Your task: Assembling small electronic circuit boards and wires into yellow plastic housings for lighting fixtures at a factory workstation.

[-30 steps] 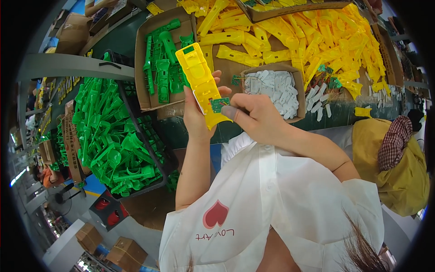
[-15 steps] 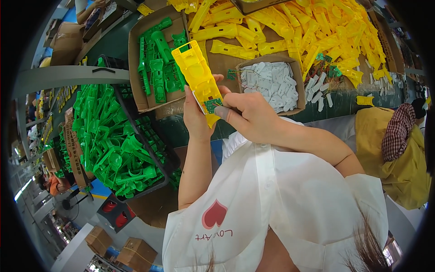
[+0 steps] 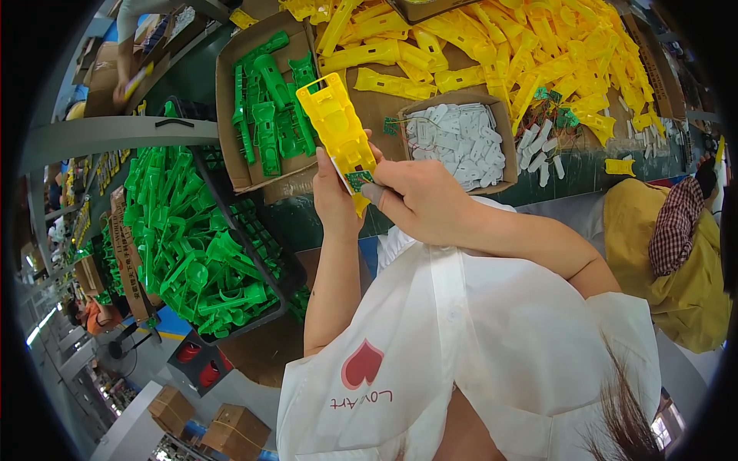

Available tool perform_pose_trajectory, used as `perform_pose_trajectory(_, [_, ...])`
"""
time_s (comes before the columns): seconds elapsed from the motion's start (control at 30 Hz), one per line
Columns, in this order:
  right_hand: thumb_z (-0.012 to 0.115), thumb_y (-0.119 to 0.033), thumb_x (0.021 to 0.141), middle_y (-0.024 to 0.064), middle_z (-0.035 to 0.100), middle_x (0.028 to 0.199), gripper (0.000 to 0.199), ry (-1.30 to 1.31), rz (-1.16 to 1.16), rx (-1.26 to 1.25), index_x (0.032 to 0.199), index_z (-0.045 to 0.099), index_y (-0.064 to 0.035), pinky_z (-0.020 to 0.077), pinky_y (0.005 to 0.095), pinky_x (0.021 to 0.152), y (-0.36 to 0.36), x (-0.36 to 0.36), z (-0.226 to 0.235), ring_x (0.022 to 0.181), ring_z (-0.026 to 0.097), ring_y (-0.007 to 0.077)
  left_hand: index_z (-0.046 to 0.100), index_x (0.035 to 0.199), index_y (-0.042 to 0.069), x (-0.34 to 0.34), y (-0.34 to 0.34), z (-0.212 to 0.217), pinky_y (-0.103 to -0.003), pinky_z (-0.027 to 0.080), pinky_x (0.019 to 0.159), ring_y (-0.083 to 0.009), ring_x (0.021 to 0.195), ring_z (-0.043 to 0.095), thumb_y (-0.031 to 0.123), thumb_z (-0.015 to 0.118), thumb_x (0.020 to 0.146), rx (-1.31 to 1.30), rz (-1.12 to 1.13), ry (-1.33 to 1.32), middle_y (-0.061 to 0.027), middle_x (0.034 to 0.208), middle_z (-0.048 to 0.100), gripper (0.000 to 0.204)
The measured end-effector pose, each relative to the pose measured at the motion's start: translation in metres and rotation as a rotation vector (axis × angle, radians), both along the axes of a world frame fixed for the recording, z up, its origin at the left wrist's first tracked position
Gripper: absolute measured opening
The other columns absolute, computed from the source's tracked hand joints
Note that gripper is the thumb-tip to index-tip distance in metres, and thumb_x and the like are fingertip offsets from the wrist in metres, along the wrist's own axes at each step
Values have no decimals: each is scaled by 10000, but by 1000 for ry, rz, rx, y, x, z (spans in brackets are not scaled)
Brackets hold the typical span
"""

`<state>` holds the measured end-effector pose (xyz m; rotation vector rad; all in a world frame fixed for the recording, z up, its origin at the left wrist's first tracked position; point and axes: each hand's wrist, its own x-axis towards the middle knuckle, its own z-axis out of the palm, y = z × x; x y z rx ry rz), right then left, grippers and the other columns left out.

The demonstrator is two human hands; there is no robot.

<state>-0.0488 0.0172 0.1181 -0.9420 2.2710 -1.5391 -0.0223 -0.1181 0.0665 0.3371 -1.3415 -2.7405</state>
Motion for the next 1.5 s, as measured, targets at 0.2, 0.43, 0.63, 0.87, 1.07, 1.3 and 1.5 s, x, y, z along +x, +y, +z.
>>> perform_pose_trajectory(0.2, [545, -122, 807, 132, 465, 553, 215, -221, -9, 25, 664, 457, 12, 350, 340, 449, -2, -2, 1, 474, 448, 257, 480, 1117, -26, -2, 2, 4, -282, 465, 706, -180, 769, 576, 451, 244, 927, -48, -6, -30, -105, 862, 587, 565])
perform_pose_trajectory(0.43, [557, -144, 812, 122, 499, 560, 205, -359, -2, 217, 711, 489, 20, 374, 328, 501, 0, -11, -3, 517, 483, 258, 454, 1154, 2, 5, 2, 1, -304, 453, 756, -189, 850, 557, 406, 239, 936, -133, -3, -96, -112, 961, 570, 506])
perform_pose_trajectory(0.63, [595, -136, 762, 108, 512, 742, 199, 154, -29, 270, 918, 518, -38, 439, 343, 589, 0, -6, -13, 669, 543, 271, 436, 1192, 31, 8, 5, 2, -327, 441, 823, -198, 964, 545, 390, 232, 941, -5, 7, -139, -96, 1071, 559, 483])
perform_pose_trajectory(0.87, [630, -106, 703, 91, 494, 773, 263, 290, 47, 68, 932, 518, -42, 439, 345, 568, 2, -6, -15, 661, 535, 259, 397, 1228, 29, 20, -4, -1, -341, 417, 872, -212, 1020, 522, 334, 271, 943, 160, -89, -118, -98, 1148, 514, 436])
perform_pose_trajectory(1.07, [632, -88, 685, 99, 475, 744, 264, 240, -27, 48, 915, 516, -33, 430, 343, 540, 2, -3, -16, 627, 524, 261, 264, 1310, 20, 32, -11, 8, -353, 363, 944, -213, 1110, 461, 269, 341, 934, 306, -300, -12, -100, 1224, 442, 458])
perform_pose_trajectory(1.3, [580, -30, 680, 98, 462, 736, 236, 324, -104, 83, 908, 517, -34, 425, 348, 520, -3, 2, -19, 616, 517, 259, 250, 1322, 26, 35, 4, 6, -367, 339, 968, -216, 1145, 430, 263, 373, 925, 380, -180, -1, -97, 1246, 422, 479])
perform_pose_trajectory(1.5, [591, -38, 685, 86, 472, 767, 245, 318, -89, 121, 927, 549, -47, 441, 321, 527, 5, 2, -25, 650, 528, 236, 294, 1299, 8, 32, -1, 13, -345, 333, 960, -217, 1140, 433, 183, 382, 912, 59, -198, -72, -102, 1236, 433, 434])
